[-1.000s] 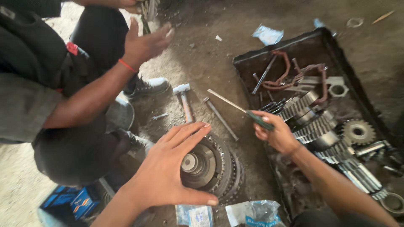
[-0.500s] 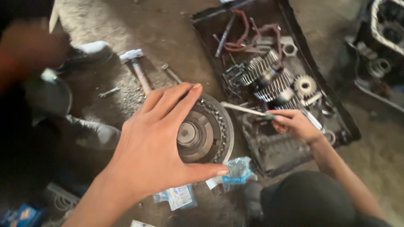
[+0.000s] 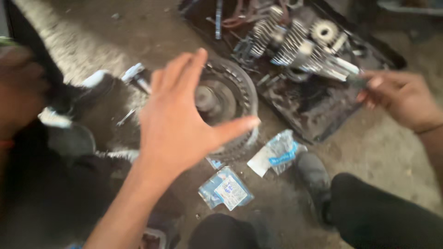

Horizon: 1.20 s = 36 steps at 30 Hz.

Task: The person assembles a multi-gear shaft by inserting small metal pins into slots on the gears and using a screwdriver to press them into place. The person rotates the assembly to access different slots and continues inserting pins until the assembly is complete.

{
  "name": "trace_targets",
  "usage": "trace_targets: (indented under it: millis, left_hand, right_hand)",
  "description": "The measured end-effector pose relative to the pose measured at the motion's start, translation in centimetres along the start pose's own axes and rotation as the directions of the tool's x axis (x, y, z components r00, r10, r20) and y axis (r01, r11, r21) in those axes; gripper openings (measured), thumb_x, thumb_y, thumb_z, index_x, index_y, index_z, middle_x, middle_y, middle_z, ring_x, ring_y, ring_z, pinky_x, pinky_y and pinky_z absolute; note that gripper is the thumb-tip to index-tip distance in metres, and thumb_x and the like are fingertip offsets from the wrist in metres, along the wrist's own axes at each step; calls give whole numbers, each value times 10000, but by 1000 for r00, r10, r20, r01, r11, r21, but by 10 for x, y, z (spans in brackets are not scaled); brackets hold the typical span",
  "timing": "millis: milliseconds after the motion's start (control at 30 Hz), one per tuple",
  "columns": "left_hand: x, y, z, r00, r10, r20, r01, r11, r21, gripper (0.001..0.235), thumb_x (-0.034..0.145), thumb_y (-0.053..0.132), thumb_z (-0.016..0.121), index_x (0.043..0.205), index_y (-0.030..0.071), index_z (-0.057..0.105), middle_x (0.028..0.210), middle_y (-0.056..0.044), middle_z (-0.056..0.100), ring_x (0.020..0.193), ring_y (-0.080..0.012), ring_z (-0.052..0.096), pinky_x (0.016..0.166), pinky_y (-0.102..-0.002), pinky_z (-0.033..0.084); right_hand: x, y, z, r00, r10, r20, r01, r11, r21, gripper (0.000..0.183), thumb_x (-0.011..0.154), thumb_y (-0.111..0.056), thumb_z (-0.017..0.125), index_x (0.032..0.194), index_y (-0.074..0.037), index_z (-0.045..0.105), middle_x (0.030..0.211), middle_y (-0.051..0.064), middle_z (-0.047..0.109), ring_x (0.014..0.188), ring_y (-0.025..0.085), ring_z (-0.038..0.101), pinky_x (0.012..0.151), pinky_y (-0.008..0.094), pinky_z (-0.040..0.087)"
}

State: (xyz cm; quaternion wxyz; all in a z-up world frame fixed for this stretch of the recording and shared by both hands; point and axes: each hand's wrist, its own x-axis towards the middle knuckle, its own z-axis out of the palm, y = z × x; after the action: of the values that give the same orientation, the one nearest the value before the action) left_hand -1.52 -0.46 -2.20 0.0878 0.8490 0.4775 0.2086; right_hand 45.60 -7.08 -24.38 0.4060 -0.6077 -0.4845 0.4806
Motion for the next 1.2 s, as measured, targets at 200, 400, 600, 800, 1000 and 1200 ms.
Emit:
trace_targets:
  millis: [200, 400, 600, 800, 1000, 1200]
  left_hand:
    - [-4, -5, -3, 988, 149, -28, -147, 987, 56, 1047, 744, 686, 896, 1445, -18, 564, 1454, -204, 520, 1320, -375, 494, 1013, -542, 459]
    - [0, -10, -9, 949, 316, 10, -313, 933, 176, 840, 804, 617, 884, 1280, -38, 659, 1307, -178, 588, 1174, -395, 529, 965, -492, 492]
    - [5, 8, -26, 914, 368, 168, -401, 881, 250, 849, 888, 637, 801, 1493, 62, 643, 1252, -239, 609, 1143, -425, 572, 961, -529, 467]
    - [32, 10, -46, 838, 149, 525, -302, 928, 218, 967, 749, 674, 795, 1494, 122, 521, 1501, -275, 444, 1335, -441, 456, 1048, -535, 387]
    - [62, 13, -56, 608, 306, 733, -533, 841, 90, 1236, 621, 532, 883, 1640, 66, 361, 1581, -307, 344, 1453, -400, 353, 1116, -473, 365]
    - [63, 26, -52, 591, 335, 734, -532, 846, 43, 1130, 529, 370, 920, 1488, -23, 468, 1372, -240, 592, 1235, -367, 596, 981, -430, 474]
  right_hand:
    - [-110, -26, -3, 978, 209, -30, -206, 975, 81, 344, 1039, -179, 585, 1312, 27, 616, 922, 165, 657, 744, 214, 613, 632, 342, 489]
    - [-187, -24, 13, 913, 404, -66, -409, 897, -167, 314, 989, -154, 623, 1255, 11, 655, 851, 152, 626, 651, 201, 566, 545, 348, 447]
    - [-184, -53, 23, 959, 285, -9, -274, 912, -306, 288, 940, -130, 661, 1197, -5, 693, 779, 138, 595, 558, 189, 518, 458, 354, 404]
    - [-166, -61, 56, 946, 320, 56, -299, 926, -232, 263, 892, -121, 713, 1129, -8, 707, 711, 128, 585, 518, 172, 476, 417, 349, 356]
    - [-167, -47, 66, 916, 353, 191, -319, 929, -188, 313, 909, -153, 751, 1214, -86, 731, 712, 130, 578, 522, 183, 465, 445, 361, 369]
    - [-175, -28, 93, 964, 151, 220, -110, 976, -187, 513, 860, -182, 741, 1370, -188, 688, 922, 40, 766, 791, 161, 738, 700, 330, 573]
